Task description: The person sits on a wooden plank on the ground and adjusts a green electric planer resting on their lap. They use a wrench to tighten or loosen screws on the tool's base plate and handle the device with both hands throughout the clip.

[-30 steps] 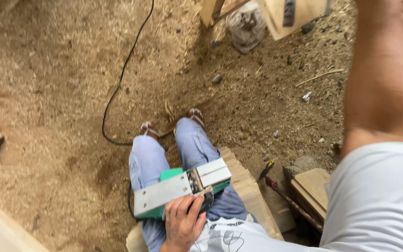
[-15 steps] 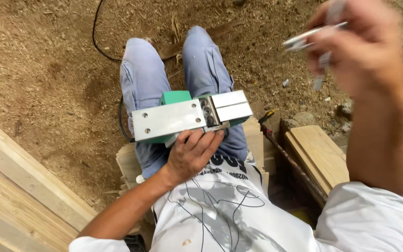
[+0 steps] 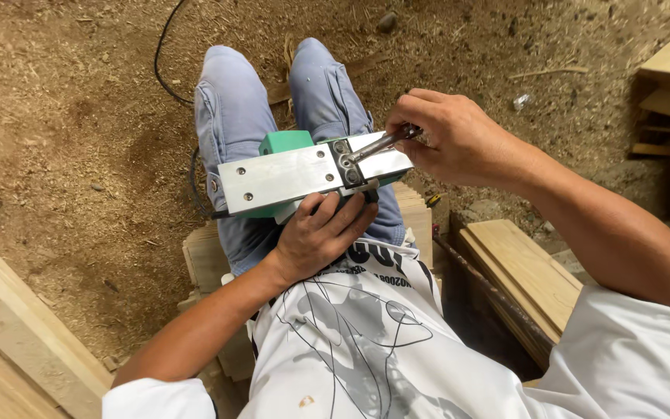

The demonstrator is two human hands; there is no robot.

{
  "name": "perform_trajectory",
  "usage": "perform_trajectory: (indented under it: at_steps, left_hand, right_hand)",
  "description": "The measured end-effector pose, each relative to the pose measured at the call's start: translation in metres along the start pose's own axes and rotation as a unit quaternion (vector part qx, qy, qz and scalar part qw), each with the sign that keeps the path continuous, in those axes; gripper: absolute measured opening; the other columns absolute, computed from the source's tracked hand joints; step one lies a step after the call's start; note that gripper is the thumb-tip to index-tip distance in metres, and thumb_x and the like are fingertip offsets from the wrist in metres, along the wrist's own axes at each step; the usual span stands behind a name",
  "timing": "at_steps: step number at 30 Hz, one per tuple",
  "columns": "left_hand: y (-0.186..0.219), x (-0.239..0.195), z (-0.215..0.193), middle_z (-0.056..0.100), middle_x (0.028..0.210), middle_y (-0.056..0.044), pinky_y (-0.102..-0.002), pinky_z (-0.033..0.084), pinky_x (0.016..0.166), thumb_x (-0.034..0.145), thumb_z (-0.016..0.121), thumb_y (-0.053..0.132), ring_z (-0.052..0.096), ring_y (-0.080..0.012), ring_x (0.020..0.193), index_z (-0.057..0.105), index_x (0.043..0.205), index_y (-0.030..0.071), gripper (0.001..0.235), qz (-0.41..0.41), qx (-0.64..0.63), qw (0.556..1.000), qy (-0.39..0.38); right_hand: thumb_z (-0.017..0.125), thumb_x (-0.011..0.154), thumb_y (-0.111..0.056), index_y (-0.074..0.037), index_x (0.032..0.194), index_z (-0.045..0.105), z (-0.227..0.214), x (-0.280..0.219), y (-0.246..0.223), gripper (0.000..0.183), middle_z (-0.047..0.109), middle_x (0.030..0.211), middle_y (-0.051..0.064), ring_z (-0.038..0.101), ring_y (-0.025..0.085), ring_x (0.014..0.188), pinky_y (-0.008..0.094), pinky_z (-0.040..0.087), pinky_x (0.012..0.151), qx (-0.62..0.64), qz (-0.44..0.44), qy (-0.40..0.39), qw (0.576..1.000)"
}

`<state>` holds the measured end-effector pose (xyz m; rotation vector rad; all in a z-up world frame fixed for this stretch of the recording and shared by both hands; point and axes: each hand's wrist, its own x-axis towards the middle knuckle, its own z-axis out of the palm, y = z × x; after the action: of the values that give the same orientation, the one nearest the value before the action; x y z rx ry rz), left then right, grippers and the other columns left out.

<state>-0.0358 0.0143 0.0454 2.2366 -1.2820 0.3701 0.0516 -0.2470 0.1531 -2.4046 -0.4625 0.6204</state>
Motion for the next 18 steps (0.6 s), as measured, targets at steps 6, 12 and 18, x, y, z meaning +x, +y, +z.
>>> perform_trajectory:
  at_steps: [6, 12, 18]
  left_hand:
    - [0.002, -0.001, -0.002, 0.063, 0.134, -0.008, -0.038, 0.041, 0.103, 0.094, 0.060, 0.020, 0.055, -0.0243, 0.116, 0.072, 0.128, 0.013, 0.037, 0.016, -0.017, 0.999, -0.021]
    - [-0.006, 0.004, 0.003, 0.062, 0.135, -0.008, -0.039, 0.041, 0.105, 0.095, 0.059, 0.019, 0.057, -0.0247, 0.117, 0.072, 0.127, 0.013, 0.035, 0.032, -0.020, 0.999, -0.011]
    - [-0.007, 0.008, 0.004, 0.061, 0.140, -0.007, -0.037, 0.041, 0.105, 0.096, 0.060, 0.017, 0.055, -0.0238, 0.116, 0.074, 0.126, 0.013, 0.033, 0.034, -0.030, 0.998, -0.032]
  right_hand:
    - [0.065, 0.096, -0.009, -0.006, 0.103, 0.062, 0.004, -0.008, 0.009, 0.008, 0.059, 0.084, 0.004, 0.055, 0.015, 0.074, 0.033, 0.046, 0.062, 0.164, 0.162, 0.001, 0.973]
    - [0.068, 0.096, -0.013, -0.007, 0.106, 0.060, -0.007, -0.011, 0.023, 0.014, 0.052, 0.073, 0.003, 0.043, 0.014, 0.064, 0.033, 0.035, 0.056, 0.233, 0.212, 0.063, 0.947]
    - [0.073, 0.089, -0.007, -0.003, 0.105, 0.062, -0.001, -0.001, 0.020, 0.020, 0.069, 0.094, 0.009, 0.066, 0.022, 0.080, 0.035, 0.054, 0.064, 0.077, 0.034, 0.030, 0.996]
